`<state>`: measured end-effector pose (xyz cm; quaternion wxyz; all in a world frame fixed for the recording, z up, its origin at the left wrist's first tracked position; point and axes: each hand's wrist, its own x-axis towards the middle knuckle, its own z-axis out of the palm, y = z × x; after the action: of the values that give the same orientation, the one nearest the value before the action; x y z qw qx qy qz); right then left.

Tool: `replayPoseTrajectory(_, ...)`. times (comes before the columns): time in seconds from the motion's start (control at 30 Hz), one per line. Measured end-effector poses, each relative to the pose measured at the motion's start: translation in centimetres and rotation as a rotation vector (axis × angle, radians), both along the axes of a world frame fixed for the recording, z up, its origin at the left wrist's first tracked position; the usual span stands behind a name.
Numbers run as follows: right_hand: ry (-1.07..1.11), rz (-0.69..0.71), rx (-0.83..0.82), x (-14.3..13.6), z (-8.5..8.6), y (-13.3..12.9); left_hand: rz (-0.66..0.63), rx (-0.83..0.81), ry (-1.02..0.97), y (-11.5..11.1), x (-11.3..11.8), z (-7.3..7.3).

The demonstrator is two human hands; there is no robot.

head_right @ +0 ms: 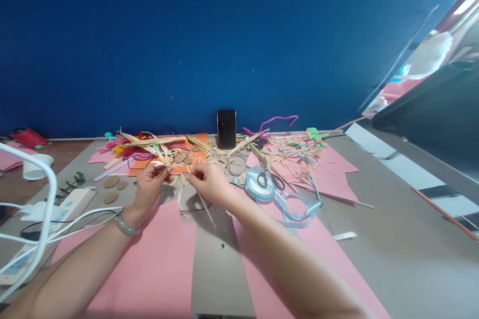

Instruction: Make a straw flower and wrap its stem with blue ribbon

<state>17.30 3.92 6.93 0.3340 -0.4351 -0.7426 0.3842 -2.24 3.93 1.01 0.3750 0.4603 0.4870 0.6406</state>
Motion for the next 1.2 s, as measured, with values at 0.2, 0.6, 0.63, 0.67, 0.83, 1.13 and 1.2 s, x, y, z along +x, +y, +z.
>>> replayPoseTrajectory(0.2, -0.174, 0.001, 0.068, -0.2, -1.2, 0.2, -0.009, -0.004, 0.004, 0.4, -0.3, -0.6)
replayPoseTrajectory(0.6, -0.604, 0.306, 0.292, -1.8, -2.1, -1.7, 0.004, -0.016, 0.062, -0.1, 0.1, -0.2)
replayPoseTrajectory(0.63, -0.635, 0.281, 0.317, -2.0, -2.4, -1.7, 0.001, -0.013, 0.066, -0.1, 0.1, -0.2)
replayPoseTrajectory(0.67, -0.660, 0.263, 0.334, -2.2, -2.8, -1.7, -0.001, -0.013, 0.072, 0.0, 0.0, -0.3)
replayPoseTrajectory(0.83, -0.731, 0.271, 0.354, -2.6, -3.6, -2.0, -0.015, -0.034, 0.111, 0.1, -0.3, -0.7)
replayPoseTrajectory(1.13, -0.757, 0.241, 0.344, -2.8, -4.2, -2.1, -0.015, -0.033, 0.110, 0.0, -0.2, -0.5)
replayPoseTrajectory(1.2, -0.762, 0.207, 0.348, -3.1, -4.5, -2.1, -0.018, -0.033, 0.111, 0.0, -0.2, -0.5)
